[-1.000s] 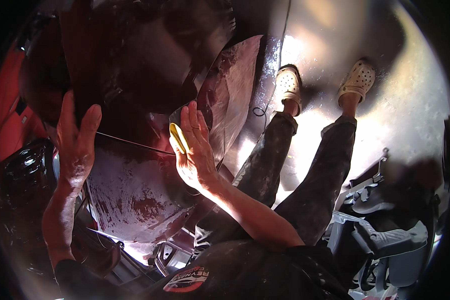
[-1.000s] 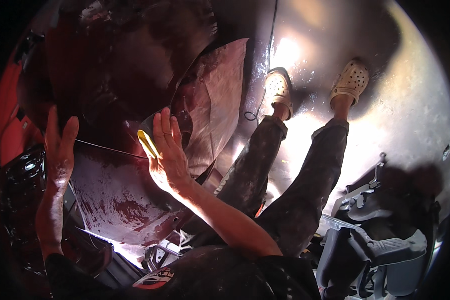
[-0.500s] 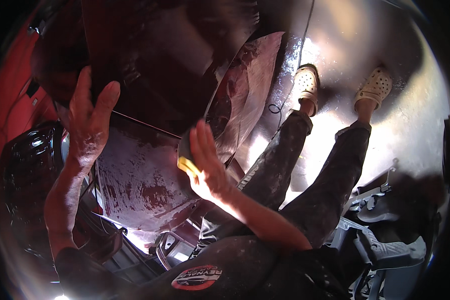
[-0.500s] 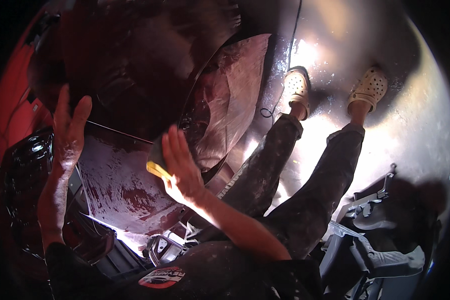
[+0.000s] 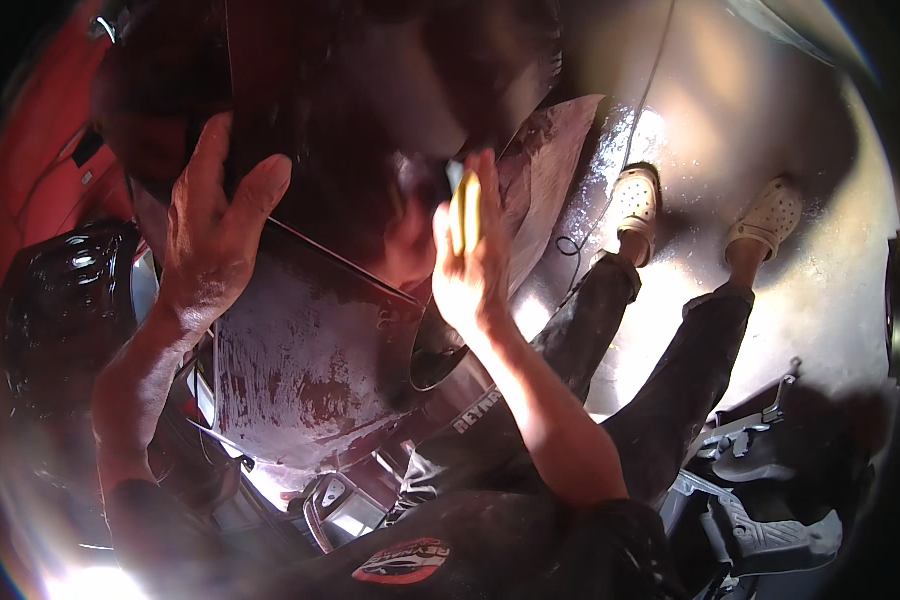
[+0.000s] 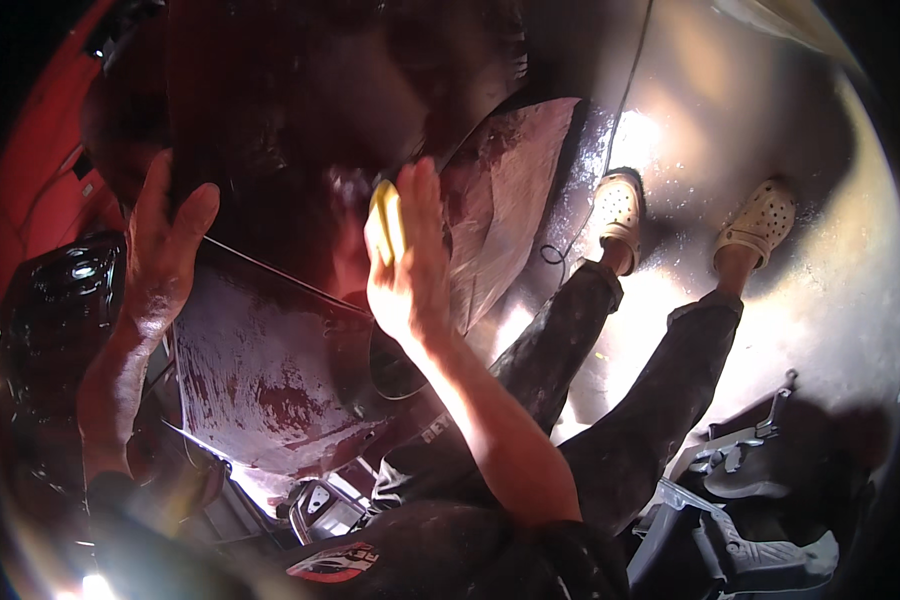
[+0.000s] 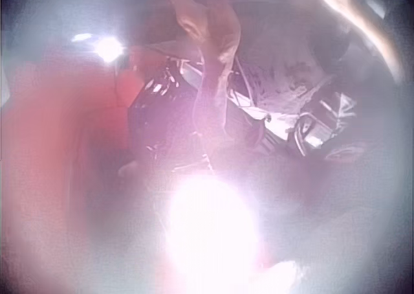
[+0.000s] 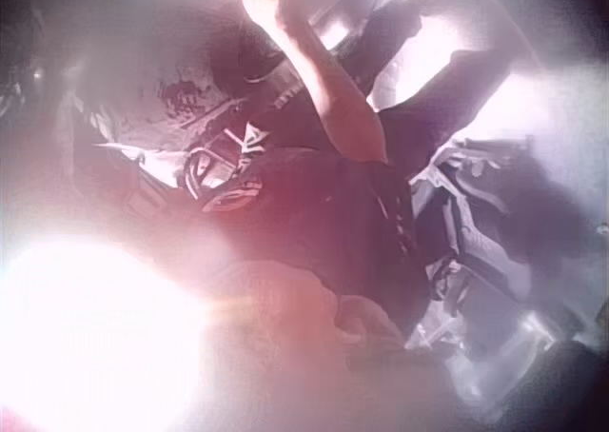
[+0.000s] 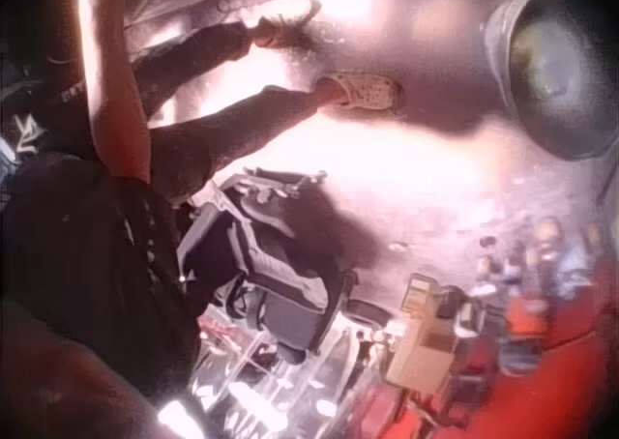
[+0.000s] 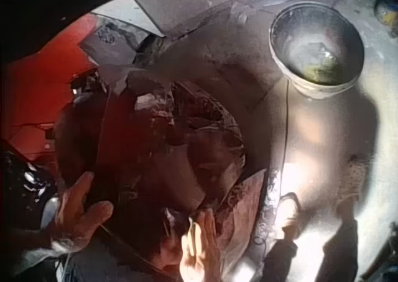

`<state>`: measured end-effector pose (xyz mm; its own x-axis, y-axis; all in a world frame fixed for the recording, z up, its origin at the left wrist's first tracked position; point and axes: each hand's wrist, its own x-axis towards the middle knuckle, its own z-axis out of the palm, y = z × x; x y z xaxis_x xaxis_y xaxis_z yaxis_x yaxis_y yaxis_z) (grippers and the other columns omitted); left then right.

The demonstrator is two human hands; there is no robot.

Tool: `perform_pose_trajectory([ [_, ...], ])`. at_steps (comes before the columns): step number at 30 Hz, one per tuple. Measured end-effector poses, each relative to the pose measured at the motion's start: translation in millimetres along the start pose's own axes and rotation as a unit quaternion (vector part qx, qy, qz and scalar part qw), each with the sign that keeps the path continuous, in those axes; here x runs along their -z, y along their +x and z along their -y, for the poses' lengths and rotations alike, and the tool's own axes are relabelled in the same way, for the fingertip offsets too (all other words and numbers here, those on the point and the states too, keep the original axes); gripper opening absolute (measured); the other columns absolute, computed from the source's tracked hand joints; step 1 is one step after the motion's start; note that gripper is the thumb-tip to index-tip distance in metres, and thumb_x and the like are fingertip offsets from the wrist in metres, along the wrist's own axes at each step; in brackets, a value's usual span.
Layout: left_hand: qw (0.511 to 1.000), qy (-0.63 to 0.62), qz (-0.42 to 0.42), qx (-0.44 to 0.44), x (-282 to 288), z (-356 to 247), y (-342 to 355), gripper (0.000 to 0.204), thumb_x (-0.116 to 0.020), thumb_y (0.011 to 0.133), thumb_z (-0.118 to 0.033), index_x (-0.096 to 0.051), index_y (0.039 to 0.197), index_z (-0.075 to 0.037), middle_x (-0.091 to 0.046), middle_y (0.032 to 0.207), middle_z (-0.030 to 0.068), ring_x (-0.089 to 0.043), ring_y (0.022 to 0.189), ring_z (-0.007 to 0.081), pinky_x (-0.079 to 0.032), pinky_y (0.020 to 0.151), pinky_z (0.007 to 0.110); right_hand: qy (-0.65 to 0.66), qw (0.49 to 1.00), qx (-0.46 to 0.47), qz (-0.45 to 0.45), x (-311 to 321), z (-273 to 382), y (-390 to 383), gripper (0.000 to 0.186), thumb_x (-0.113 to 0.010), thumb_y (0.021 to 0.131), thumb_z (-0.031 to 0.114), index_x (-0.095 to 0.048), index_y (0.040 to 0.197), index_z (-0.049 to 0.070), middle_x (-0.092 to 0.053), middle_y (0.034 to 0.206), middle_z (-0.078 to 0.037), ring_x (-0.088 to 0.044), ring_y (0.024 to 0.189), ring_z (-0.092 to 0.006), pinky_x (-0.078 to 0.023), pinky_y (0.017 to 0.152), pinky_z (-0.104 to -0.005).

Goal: The person sands the front fender of a maroon car using a sanding block and water from a bucket, then wipes the surface with a cloth. The person repeatedly dips the sanding block into the bucket and continues sanding different areas of the fender.

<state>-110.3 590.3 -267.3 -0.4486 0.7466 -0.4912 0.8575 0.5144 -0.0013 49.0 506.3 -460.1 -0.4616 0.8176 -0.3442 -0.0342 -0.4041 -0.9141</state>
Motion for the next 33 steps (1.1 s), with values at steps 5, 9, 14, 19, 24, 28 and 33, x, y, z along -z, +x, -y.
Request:
perform_pose_trajectory([
  [5,0.975,0.182,-0.007,-0.131,-4.8,22.9,-6.9,0.056,-0.071,0.095,-0.011,-0.045,0.138,0.014,-0.06,0.124,0.0302,-0.063,0.109,0.0343,-0.049,0.094,0.041,-0.039,0.997,0.059,0.025,1.2,18.0,-34.4,0.057,-0.058,0.095,0.003,-0.038,0.147,-0.009,-0.029,0.157,-0.034,-0.031,0.145,-0.0488,-0.033,0.119,-0.0471],
  [9,0.996,0.042,0.038,0.071,1.9,1.3,-6.5,0.066,-0.062,0.101,-0.026,-0.036,0.147,0.012,-0.05,0.144,0.027,-0.048,0.133,0.0298,-0.035,0.113,0.038,-0.05,0.995,0.08,-0.038,-2.8,-12.2,-8.4,0.056,-0.059,0.098,0.006,-0.04,0.15,-0.001,-0.034,0.157,-0.029,-0.035,0.145,-0.0443,-0.036,0.117,-0.0452],
  [14,0.995,-0.006,0.054,0.081,1.6,0.6,1.5,0.065,-0.061,0.102,-0.025,-0.035,0.148,0.012,-0.051,0.143,0.0243,-0.049,0.13,0.0261,-0.037,0.11,0.036,0.027,0.987,-0.115,-0.112,-3.7,-52.4,68.0,0.047,-0.055,0.103,0.017,-0.045,0.146,0.0,-0.059,0.135,-0.027,-0.06,0.122,-0.0397,-0.048,0.102,-0.0397],
  [19,0.994,-0.03,0.067,0.082,4.9,6.3,-2.0,0.062,-0.06,0.103,-0.024,-0.036,0.148,0.011,-0.054,0.138,0.0197,-0.051,0.123,0.0202,-0.039,0.107,0.032,0.016,1.0,-0.01,-0.005,-6.1,9.7,-28.3,0.056,-0.064,0.095,0.005,-0.042,0.146,-0.004,-0.027,0.16,-0.028,-0.025,0.149,-0.0443,-0.026,0.122,-0.0485],
  [24,0.998,-0.008,0.046,0.046,4.0,11.5,-0.6,0.061,-0.059,0.103,-0.024,-0.036,0.148,0.01,-0.053,0.139,0.0175,-0.049,0.124,0.0195,-0.039,0.106,0.031,0.022,0.979,-0.155,-0.134,-6.9,-67.0,69.1,0.049,-0.056,0.104,0.021,-0.044,0.146,0.0,-0.061,0.124,-0.027,-0.063,0.111,-0.0366,-0.051,0.092,-0.0419],
  [28,0.99,-0.073,0.033,0.116,-1.4,7.6,-4.0,0.063,-0.059,0.103,-0.023,-0.034,0.149,0.011,-0.05,0.142,0.0192,-0.048,0.127,0.0217,-0.037,0.109,0.032,-0.027,0.982,-0.146,-0.114,-7.4,-46.2,41.7,0.055,-0.059,0.102,0.02,-0.04,0.149,-0.001,-0.059,0.129,-0.029,-0.062,0.117,-0.0368,-0.05,0.096,-0.0447],
  [33,0.992,0.027,0.04,0.119,5.6,7.6,-6.8,0.069,-0.06,0.102,-0.023,-0.028,0.15,0.015,-0.039,0.152,0.0269,-0.039,0.14,0.0274,-0.029,0.117,0.035,-0.036,0.994,-0.08,-0.069,-2.9,-37.6,27.1,0.053,-0.061,0.099,0.009,-0.043,0.148,0.001,-0.038,0.156,-0.026,-0.037,0.144,-0.0415,-0.035,0.118,-0.0436],
])
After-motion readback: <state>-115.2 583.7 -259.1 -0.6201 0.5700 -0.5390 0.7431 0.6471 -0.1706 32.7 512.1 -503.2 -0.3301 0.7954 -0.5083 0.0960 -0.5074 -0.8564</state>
